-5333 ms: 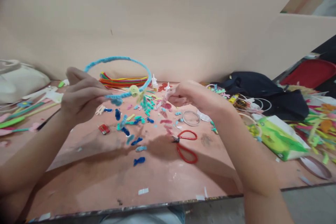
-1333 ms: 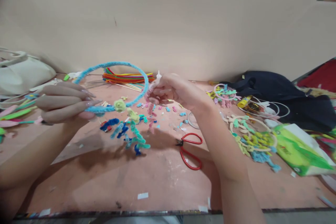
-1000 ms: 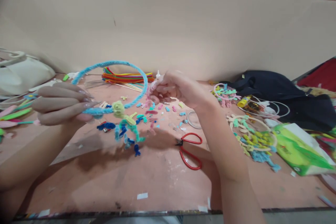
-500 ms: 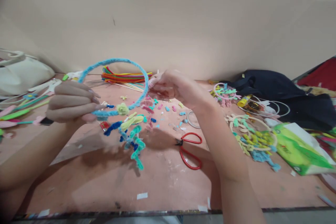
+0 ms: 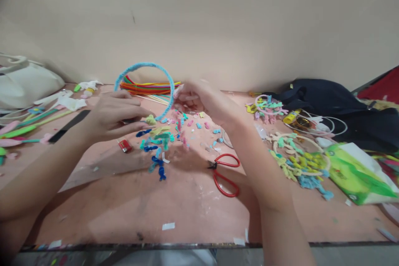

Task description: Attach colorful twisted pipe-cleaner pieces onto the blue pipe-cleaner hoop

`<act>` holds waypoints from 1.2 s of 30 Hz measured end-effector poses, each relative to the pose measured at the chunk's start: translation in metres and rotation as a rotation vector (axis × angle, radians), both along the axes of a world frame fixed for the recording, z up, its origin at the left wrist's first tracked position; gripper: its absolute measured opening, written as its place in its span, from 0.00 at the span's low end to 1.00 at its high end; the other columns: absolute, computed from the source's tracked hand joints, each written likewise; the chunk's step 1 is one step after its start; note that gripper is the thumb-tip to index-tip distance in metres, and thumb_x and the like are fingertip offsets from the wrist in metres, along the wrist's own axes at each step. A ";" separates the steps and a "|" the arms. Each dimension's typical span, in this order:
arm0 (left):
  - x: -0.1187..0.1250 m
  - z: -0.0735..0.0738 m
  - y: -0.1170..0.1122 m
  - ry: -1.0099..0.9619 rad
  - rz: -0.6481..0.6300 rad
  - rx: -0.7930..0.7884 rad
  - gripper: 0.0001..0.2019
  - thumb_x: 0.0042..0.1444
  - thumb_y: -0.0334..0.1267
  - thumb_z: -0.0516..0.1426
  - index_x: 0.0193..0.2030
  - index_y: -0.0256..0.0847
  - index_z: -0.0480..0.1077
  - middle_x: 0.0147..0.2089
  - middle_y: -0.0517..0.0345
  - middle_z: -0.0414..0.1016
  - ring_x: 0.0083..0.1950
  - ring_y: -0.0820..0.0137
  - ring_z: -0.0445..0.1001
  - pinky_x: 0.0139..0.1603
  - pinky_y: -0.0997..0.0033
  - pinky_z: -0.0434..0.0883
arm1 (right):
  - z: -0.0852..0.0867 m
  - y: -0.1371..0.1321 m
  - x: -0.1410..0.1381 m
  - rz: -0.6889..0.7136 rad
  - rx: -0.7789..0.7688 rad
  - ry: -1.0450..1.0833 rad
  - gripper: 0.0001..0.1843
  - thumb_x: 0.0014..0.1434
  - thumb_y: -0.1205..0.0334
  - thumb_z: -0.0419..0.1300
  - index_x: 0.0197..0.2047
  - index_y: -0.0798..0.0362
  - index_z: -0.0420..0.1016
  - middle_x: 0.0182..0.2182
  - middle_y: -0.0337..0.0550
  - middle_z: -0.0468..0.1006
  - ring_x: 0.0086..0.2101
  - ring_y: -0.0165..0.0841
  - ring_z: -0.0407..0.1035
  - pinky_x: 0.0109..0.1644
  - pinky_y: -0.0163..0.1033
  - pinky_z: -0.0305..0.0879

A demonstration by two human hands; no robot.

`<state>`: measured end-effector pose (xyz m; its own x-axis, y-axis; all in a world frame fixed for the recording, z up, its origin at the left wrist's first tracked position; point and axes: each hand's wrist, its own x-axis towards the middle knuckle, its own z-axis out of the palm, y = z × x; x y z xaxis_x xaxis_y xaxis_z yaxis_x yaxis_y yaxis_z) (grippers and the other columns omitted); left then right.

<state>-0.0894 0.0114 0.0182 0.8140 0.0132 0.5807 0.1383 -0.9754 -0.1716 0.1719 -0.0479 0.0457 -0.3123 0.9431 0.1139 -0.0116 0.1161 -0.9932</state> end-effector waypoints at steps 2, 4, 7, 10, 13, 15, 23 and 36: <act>0.000 0.000 -0.001 0.058 0.024 -0.058 0.23 0.81 0.52 0.48 0.44 0.40 0.77 0.29 0.62 0.78 0.27 0.71 0.69 0.39 0.68 0.62 | -0.001 0.002 0.000 0.001 0.024 -0.013 0.18 0.65 0.57 0.58 0.23 0.52 0.69 0.22 0.37 0.64 0.23 0.27 0.58 0.27 0.34 0.54; 0.000 0.001 -0.002 0.097 0.041 -0.160 0.25 0.81 0.53 0.46 0.44 0.40 0.77 0.32 0.60 0.80 0.31 0.70 0.72 0.40 0.70 0.63 | -0.003 0.004 0.000 0.000 0.026 -0.034 0.18 0.64 0.60 0.58 0.22 0.51 0.66 0.21 0.36 0.61 0.23 0.27 0.55 0.27 0.36 0.53; 0.002 0.005 -0.007 0.142 0.056 -0.379 0.23 0.80 0.52 0.48 0.44 0.40 0.77 0.35 0.59 0.80 0.35 0.70 0.75 0.41 0.71 0.65 | -0.004 0.007 -0.001 -0.017 -0.013 -0.056 0.19 0.63 0.63 0.57 0.20 0.51 0.64 0.21 0.37 0.59 0.23 0.27 0.54 0.28 0.37 0.52; 0.007 0.008 -0.012 0.143 0.081 -0.497 0.23 0.79 0.53 0.49 0.40 0.41 0.75 0.33 0.61 0.78 0.36 0.70 0.75 0.42 0.71 0.65 | -0.007 0.009 -0.003 -0.045 -0.044 -0.057 0.20 0.64 0.64 0.56 0.20 0.50 0.63 0.22 0.38 0.61 0.24 0.29 0.55 0.30 0.38 0.54; 0.012 0.006 -0.014 0.097 0.081 -0.524 0.27 0.78 0.57 0.48 0.35 0.41 0.73 0.29 0.64 0.73 0.32 0.71 0.71 0.45 0.69 0.66 | -0.008 0.011 -0.006 -0.054 -0.064 -0.074 0.19 0.64 0.65 0.57 0.21 0.50 0.62 0.24 0.39 0.63 0.25 0.29 0.58 0.31 0.38 0.55; 0.015 0.002 -0.013 0.067 0.080 -0.548 0.31 0.78 0.60 0.46 0.31 0.41 0.70 0.25 0.65 0.68 0.29 0.72 0.66 0.44 0.68 0.65 | -0.008 0.011 -0.006 -0.040 -0.077 -0.090 0.19 0.65 0.65 0.56 0.21 0.50 0.64 0.24 0.39 0.65 0.25 0.29 0.59 0.31 0.38 0.54; 0.019 0.004 -0.013 0.041 0.031 -0.653 0.33 0.77 0.62 0.48 0.25 0.40 0.60 0.23 0.66 0.57 0.27 0.74 0.61 0.40 0.69 0.64 | -0.010 0.012 -0.004 -0.029 -0.047 -0.110 0.20 0.64 0.66 0.55 0.21 0.50 0.59 0.22 0.37 0.60 0.24 0.28 0.55 0.29 0.37 0.51; 0.011 0.010 -0.008 0.087 -0.044 -0.647 0.22 0.76 0.45 0.55 0.28 0.40 0.68 0.23 0.64 0.62 0.26 0.75 0.63 0.27 0.75 0.59 | -0.013 0.014 -0.006 0.095 0.055 -0.019 0.20 0.72 0.59 0.55 0.26 0.51 0.68 0.23 0.35 0.56 0.24 0.27 0.51 0.28 0.33 0.55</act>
